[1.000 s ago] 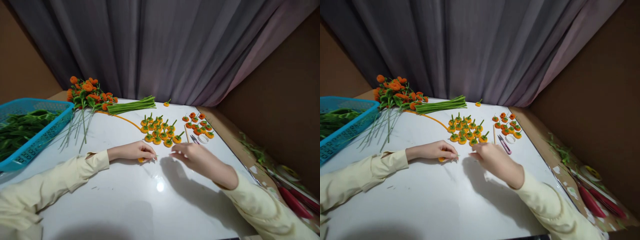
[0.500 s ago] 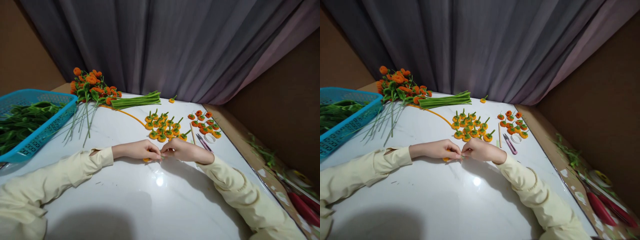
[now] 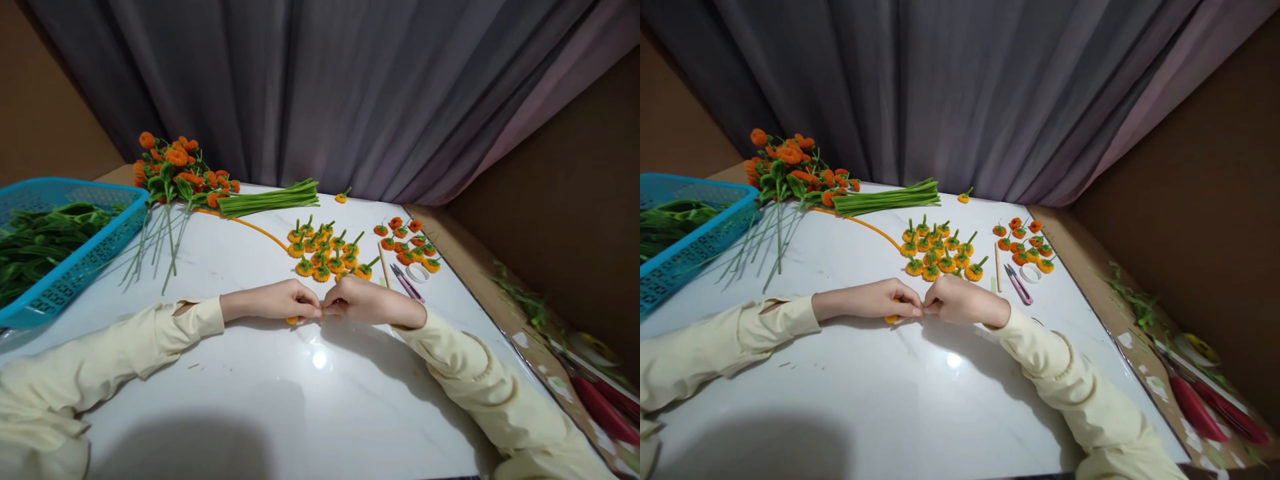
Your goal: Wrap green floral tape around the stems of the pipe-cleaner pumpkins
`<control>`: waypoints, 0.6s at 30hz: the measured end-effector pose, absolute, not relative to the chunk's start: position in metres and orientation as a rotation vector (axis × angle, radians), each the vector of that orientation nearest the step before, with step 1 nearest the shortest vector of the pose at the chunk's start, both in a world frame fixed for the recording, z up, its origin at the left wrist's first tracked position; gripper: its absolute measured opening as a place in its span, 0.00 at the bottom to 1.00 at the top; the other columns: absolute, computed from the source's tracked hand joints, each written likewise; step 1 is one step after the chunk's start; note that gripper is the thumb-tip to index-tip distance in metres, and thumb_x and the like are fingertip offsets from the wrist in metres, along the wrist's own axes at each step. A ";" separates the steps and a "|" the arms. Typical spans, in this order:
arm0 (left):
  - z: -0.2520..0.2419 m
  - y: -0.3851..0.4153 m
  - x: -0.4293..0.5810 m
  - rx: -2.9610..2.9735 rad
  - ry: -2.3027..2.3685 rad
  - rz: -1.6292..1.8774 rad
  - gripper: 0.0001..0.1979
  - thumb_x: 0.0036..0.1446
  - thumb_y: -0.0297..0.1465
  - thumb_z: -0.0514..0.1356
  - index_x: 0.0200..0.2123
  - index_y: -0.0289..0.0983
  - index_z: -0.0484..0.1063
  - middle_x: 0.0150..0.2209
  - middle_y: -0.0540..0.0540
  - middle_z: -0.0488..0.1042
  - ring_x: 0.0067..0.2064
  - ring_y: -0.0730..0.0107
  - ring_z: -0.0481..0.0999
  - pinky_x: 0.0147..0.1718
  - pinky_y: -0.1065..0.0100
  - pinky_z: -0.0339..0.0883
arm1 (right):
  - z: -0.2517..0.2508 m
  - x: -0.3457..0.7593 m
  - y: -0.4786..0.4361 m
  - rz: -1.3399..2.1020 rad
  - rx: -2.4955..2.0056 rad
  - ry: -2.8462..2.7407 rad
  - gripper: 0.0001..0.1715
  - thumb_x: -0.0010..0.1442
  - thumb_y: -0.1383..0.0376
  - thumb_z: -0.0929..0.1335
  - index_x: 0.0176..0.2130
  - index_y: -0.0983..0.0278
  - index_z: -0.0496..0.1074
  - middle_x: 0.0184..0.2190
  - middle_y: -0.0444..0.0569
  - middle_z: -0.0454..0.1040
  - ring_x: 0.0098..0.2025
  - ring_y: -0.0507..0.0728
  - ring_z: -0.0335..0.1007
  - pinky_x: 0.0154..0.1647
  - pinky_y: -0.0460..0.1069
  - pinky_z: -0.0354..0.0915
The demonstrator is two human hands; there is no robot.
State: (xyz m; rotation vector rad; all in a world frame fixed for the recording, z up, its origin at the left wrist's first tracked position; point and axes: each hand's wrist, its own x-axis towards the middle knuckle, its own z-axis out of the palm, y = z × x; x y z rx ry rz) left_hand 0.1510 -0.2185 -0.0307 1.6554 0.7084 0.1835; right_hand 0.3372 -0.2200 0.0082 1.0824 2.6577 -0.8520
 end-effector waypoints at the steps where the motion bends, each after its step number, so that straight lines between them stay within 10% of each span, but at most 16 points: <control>1: -0.031 -0.218 0.151 1.631 0.709 0.189 0.12 0.55 0.34 0.57 0.23 0.33 0.67 0.20 0.53 0.61 0.22 0.78 0.60 0.24 0.73 0.55 | 0.010 0.336 -0.222 -0.759 1.093 2.664 0.14 0.50 0.79 0.63 0.26 0.69 0.76 0.19 0.45 0.71 0.21 0.47 0.57 0.23 0.44 0.48; 8: -0.029 -0.211 0.146 1.350 0.683 0.190 0.09 0.52 0.31 0.59 0.24 0.32 0.71 0.19 0.52 0.64 0.22 0.78 0.62 0.24 0.72 0.54 | 0.015 0.330 -0.252 -0.053 0.985 2.720 0.15 0.52 0.78 0.64 0.37 0.68 0.75 0.29 0.51 0.74 0.26 0.51 0.64 0.21 0.48 0.40; 18: -0.023 -0.200 0.146 1.154 0.778 0.123 0.13 0.47 0.32 0.61 0.16 0.35 0.63 0.17 0.52 0.62 0.23 0.75 0.63 0.28 0.70 0.62 | -0.004 0.325 -0.262 0.815 0.620 2.938 0.14 0.63 0.75 0.61 0.27 0.70 0.70 0.23 0.51 0.68 0.25 0.55 0.64 0.21 0.49 0.45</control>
